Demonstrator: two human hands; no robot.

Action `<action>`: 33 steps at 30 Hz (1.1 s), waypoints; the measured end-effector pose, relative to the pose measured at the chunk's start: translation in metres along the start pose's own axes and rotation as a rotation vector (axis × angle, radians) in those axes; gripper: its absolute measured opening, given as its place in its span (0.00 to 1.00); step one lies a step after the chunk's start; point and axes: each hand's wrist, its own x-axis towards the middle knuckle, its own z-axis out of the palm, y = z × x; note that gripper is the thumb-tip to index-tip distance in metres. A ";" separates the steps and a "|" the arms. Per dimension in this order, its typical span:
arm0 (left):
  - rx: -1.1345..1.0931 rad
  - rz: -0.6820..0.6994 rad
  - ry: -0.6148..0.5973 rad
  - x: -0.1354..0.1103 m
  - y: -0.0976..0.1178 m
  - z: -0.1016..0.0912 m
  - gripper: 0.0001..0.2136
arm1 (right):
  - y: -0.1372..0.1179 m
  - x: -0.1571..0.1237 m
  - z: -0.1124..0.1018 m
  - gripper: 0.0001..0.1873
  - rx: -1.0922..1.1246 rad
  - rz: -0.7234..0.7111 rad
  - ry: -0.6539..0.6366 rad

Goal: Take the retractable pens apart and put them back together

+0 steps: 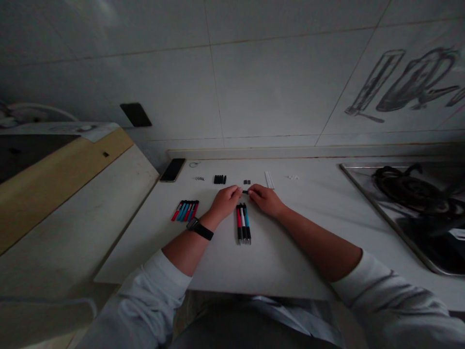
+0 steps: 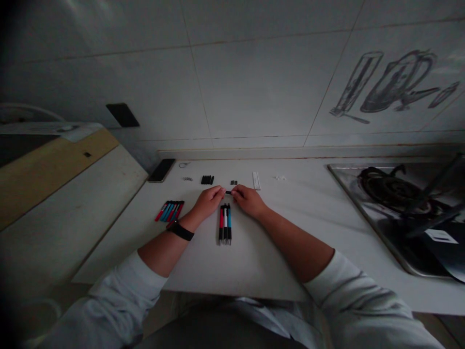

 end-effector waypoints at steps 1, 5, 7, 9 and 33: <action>0.004 -0.018 0.011 0.000 0.000 0.000 0.19 | 0.001 0.000 0.000 0.11 0.004 -0.012 0.037; 0.047 -0.095 0.077 0.000 0.005 -0.011 0.21 | 0.004 -0.001 0.001 0.11 0.038 -0.013 0.167; 0.096 -0.090 0.088 0.001 0.010 -0.025 0.21 | 0.006 -0.002 0.000 0.11 0.035 0.004 0.147; 0.181 -0.063 0.105 0.001 0.014 -0.045 0.19 | 0.008 -0.003 0.000 0.12 0.024 0.018 0.106; 0.984 -0.080 -0.225 0.028 -0.087 -0.148 0.16 | 0.006 -0.002 -0.003 0.10 -0.031 0.021 0.009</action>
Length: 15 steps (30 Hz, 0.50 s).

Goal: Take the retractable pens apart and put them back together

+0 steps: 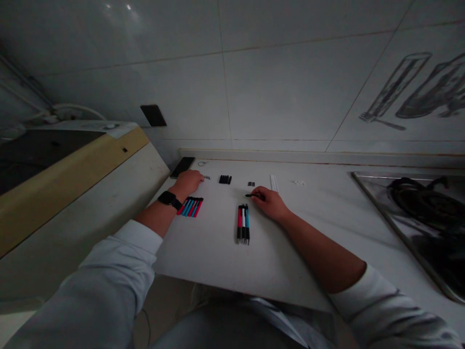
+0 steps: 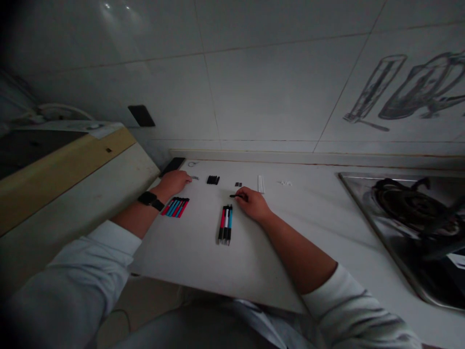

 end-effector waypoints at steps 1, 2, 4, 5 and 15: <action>-0.009 -0.004 0.006 0.000 -0.002 0.003 0.16 | 0.001 0.000 0.000 0.10 -0.001 0.002 -0.003; -0.016 -0.009 0.012 0.001 -0.004 0.005 0.17 | 0.001 0.000 0.000 0.10 -0.002 0.003 -0.003; -0.021 -0.023 0.017 0.003 -0.006 0.007 0.17 | 0.002 0.000 0.000 0.10 -0.004 0.002 0.001; -0.019 -0.029 0.014 0.004 -0.007 0.007 0.16 | 0.002 0.000 0.000 0.10 -0.006 0.001 0.004; 0.023 -0.045 0.036 0.015 -0.003 0.008 0.13 | 0.002 0.000 0.000 0.11 0.016 -0.013 -0.003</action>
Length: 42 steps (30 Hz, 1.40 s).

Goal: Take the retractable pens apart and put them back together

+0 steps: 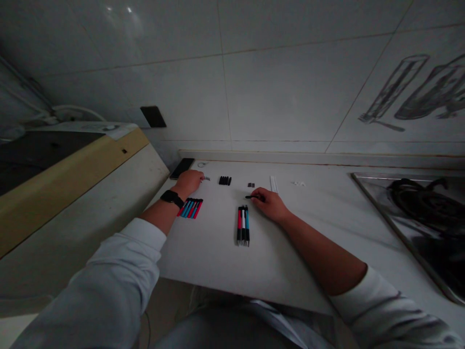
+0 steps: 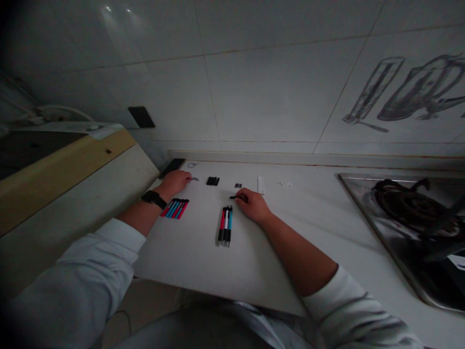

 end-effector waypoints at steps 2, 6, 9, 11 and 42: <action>-0.014 -0.005 0.008 0.000 0.001 0.002 0.12 | 0.001 0.000 0.000 0.10 0.000 -0.002 0.000; -0.022 -0.047 0.021 -0.001 0.004 0.002 0.12 | 0.003 0.002 0.000 0.11 0.041 0.009 -0.019; 0.003 -0.086 0.026 -0.004 0.006 -0.006 0.10 | 0.006 0.004 0.001 0.13 0.150 0.014 -0.044; 0.008 -0.085 0.044 -0.007 0.010 -0.015 0.09 | 0.007 0.006 0.001 0.14 0.205 0.009 -0.020; -0.200 0.388 0.024 0.050 0.086 -0.006 0.21 | 0.022 0.012 0.013 0.20 0.370 0.080 0.002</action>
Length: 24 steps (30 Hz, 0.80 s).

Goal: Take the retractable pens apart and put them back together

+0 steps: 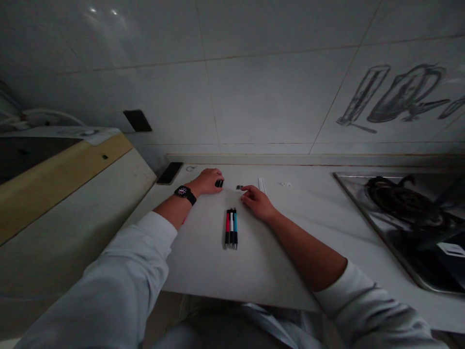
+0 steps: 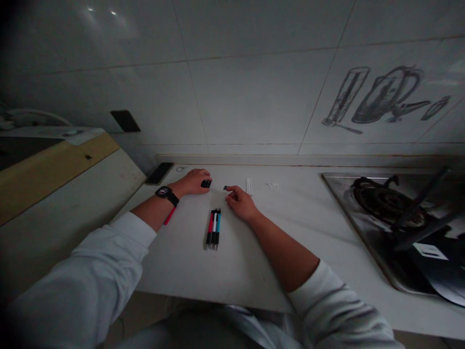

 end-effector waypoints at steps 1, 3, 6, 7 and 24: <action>0.007 -0.004 -0.007 0.000 0.000 0.001 0.20 | 0.000 0.000 0.000 0.20 -0.004 0.000 -0.002; 0.018 -0.021 -0.025 0.000 0.000 0.001 0.20 | 0.000 0.000 -0.001 0.20 -0.022 0.000 -0.001; 0.022 -0.048 -0.049 0.000 0.001 -0.001 0.20 | -0.002 -0.001 -0.001 0.18 -0.063 0.003 0.010; 0.020 -0.052 -0.054 0.000 0.001 -0.002 0.21 | -0.003 -0.001 -0.001 0.18 -0.071 0.004 0.012; -0.018 0.026 -0.075 -0.001 -0.009 0.000 0.20 | -0.005 -0.001 -0.003 0.17 -0.090 0.003 -0.023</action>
